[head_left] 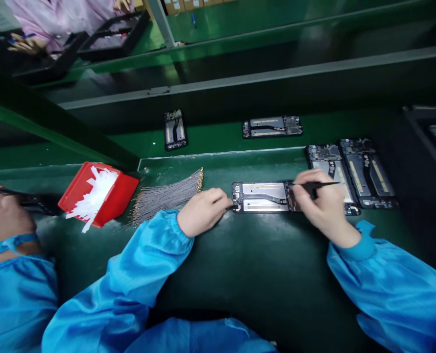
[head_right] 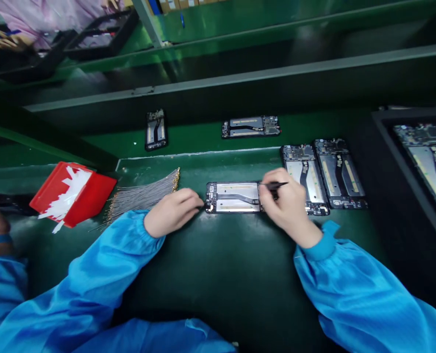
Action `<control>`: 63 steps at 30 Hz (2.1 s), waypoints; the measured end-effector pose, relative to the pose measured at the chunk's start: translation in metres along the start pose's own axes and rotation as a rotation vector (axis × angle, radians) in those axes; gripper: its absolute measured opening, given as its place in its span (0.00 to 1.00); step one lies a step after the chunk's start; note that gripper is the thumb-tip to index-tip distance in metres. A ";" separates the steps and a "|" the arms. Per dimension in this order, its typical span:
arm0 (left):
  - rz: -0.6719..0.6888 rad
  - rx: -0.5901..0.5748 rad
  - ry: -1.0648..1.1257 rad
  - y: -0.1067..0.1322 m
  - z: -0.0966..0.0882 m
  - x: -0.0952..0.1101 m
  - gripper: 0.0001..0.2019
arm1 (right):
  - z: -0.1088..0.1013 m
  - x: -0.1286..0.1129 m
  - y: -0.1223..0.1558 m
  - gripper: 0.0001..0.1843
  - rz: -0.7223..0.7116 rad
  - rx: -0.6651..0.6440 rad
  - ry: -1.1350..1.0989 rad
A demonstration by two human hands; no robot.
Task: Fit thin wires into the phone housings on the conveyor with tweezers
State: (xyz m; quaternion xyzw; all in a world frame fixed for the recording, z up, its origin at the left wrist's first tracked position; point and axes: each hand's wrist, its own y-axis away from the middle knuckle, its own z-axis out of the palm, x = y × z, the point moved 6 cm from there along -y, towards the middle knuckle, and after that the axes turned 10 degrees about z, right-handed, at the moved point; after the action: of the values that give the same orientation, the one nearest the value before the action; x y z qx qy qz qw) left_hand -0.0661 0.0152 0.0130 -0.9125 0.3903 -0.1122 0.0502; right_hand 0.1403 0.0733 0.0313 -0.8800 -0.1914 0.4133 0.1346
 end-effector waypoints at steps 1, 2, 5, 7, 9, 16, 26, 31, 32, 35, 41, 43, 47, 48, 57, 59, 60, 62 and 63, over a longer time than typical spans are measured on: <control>0.079 -0.014 -0.039 -0.002 0.000 0.009 0.07 | -0.010 0.009 0.001 0.03 0.011 0.046 0.079; 0.146 -0.023 -0.078 -0.004 0.001 0.018 0.08 | -0.016 0.016 0.003 0.03 0.030 0.044 0.143; 0.248 -0.026 -0.160 -0.015 0.003 0.038 0.09 | -0.018 0.028 0.009 0.05 0.082 -0.043 0.229; 0.273 -0.033 -0.170 -0.022 0.005 0.046 0.09 | -0.014 0.027 0.013 0.05 0.114 -0.094 0.197; 0.291 -0.048 -0.176 -0.028 0.005 0.050 0.09 | -0.007 0.021 0.016 0.03 0.145 -0.159 0.100; 0.288 0.017 -0.159 -0.040 0.010 0.052 0.09 | 0.003 0.007 0.029 0.07 0.176 -0.351 -0.346; 0.143 0.166 -0.173 -0.051 0.017 0.055 0.06 | 0.005 0.016 0.037 0.03 0.355 -0.359 -0.350; 0.153 0.183 -0.168 -0.051 0.016 0.057 0.06 | 0.006 0.017 0.037 0.04 0.378 -0.363 -0.384; 0.156 0.183 -0.168 -0.051 0.016 0.057 0.06 | 0.007 0.018 0.037 0.04 0.383 -0.366 -0.372; 0.173 0.177 -0.182 -0.052 0.016 0.059 0.06 | 0.007 0.019 0.037 0.05 0.381 -0.381 -0.344; 0.192 0.168 -0.204 -0.051 0.017 0.060 0.06 | 0.007 0.017 0.037 0.04 0.345 -0.383 -0.358; 0.193 0.159 -0.209 -0.051 0.017 0.060 0.07 | 0.007 0.016 0.036 0.04 0.341 -0.386 -0.361; 0.194 0.161 -0.211 -0.051 0.017 0.061 0.06 | 0.007 0.014 0.036 0.04 0.314 -0.393 -0.340; 0.195 0.163 -0.208 -0.051 0.017 0.061 0.06 | 0.006 0.012 0.037 0.04 0.296 -0.394 -0.328; 0.194 0.147 -0.173 -0.053 0.017 0.059 0.07 | 0.005 -0.011 0.041 0.06 0.037 -0.420 -0.213; 0.171 0.145 -0.139 -0.054 0.018 0.057 0.07 | 0.006 -0.009 0.037 0.04 0.083 -0.435 -0.215; 0.152 0.141 -0.118 -0.055 0.018 0.055 0.08 | 0.006 -0.007 0.033 0.04 0.106 -0.442 -0.230; 0.109 0.133 -0.086 -0.057 0.020 0.051 0.09 | 0.006 -0.006 0.024 0.07 0.111 -0.455 -0.253; 0.091 0.129 -0.079 -0.057 0.021 0.050 0.10 | 0.007 -0.006 0.019 0.09 0.090 -0.462 -0.245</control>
State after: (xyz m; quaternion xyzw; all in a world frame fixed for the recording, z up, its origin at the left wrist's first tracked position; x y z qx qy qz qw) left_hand 0.0124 0.0190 0.0110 -0.8923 0.4212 -0.0984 0.1292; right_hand 0.1356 0.0539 0.0236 -0.8383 -0.2564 0.4677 -0.1125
